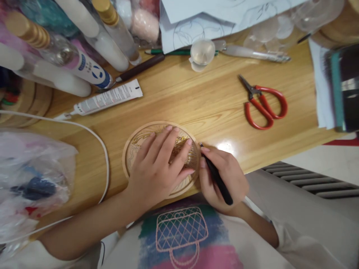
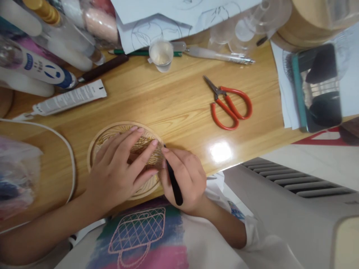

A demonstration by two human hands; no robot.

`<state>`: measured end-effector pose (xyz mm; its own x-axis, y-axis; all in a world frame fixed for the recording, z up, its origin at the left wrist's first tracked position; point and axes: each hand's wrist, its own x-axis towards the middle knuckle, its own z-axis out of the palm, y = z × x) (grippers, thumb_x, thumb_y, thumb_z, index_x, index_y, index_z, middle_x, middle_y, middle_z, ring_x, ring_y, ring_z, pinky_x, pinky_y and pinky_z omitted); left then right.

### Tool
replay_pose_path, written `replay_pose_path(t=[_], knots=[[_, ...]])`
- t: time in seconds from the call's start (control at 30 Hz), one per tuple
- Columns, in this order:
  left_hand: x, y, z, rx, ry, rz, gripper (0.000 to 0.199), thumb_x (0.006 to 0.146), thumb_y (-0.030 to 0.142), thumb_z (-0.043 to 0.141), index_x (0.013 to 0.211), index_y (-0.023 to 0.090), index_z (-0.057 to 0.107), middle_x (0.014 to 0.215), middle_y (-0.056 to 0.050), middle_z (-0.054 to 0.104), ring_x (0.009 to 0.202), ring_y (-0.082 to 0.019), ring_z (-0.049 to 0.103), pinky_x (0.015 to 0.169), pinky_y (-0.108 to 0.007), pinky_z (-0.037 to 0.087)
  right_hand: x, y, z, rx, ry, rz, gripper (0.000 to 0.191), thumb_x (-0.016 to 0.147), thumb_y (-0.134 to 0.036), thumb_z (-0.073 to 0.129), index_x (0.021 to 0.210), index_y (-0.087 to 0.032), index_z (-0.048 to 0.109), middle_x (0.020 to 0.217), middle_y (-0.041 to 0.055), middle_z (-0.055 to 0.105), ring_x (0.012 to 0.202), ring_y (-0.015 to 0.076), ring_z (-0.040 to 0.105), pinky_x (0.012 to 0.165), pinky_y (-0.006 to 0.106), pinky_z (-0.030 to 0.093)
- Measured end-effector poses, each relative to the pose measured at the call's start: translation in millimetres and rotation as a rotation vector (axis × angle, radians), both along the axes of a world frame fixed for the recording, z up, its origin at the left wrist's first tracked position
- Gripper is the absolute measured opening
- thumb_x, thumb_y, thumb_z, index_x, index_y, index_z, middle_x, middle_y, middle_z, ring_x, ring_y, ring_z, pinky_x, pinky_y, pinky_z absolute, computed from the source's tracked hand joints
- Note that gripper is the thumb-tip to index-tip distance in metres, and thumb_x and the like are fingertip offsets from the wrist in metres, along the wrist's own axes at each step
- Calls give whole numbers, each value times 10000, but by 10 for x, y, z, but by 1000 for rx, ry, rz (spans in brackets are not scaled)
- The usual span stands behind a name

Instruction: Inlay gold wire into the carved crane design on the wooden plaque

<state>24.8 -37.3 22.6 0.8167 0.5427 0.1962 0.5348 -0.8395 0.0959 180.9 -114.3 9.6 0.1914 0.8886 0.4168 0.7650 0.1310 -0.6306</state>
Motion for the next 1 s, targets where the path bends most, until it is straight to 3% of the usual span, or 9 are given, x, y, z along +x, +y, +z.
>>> replay_pose_path(t=[0.8, 1.0], knots=[[-12, 11, -2, -31, -20, 2, 433, 920, 394, 586, 1264, 131, 600, 1292, -219, 602, 1227, -366, 578, 978, -500, 475, 6, -2, -2, 4, 2, 1, 341, 785, -41, 645, 1116, -116, 618, 970, 112, 731, 880, 191, 718, 789, 304, 598], [-56, 17, 9, -83, -92, -4, 452, 928, 368, 564, 1271, 74, 567, 1279, -232, 600, 1260, -353, 554, 1009, -490, 486, 1, 9, -3, 14, -2, 0, 338, 798, -64, 657, 1126, -131, 616, 961, 110, 734, 864, 196, 720, 760, 317, 607]])
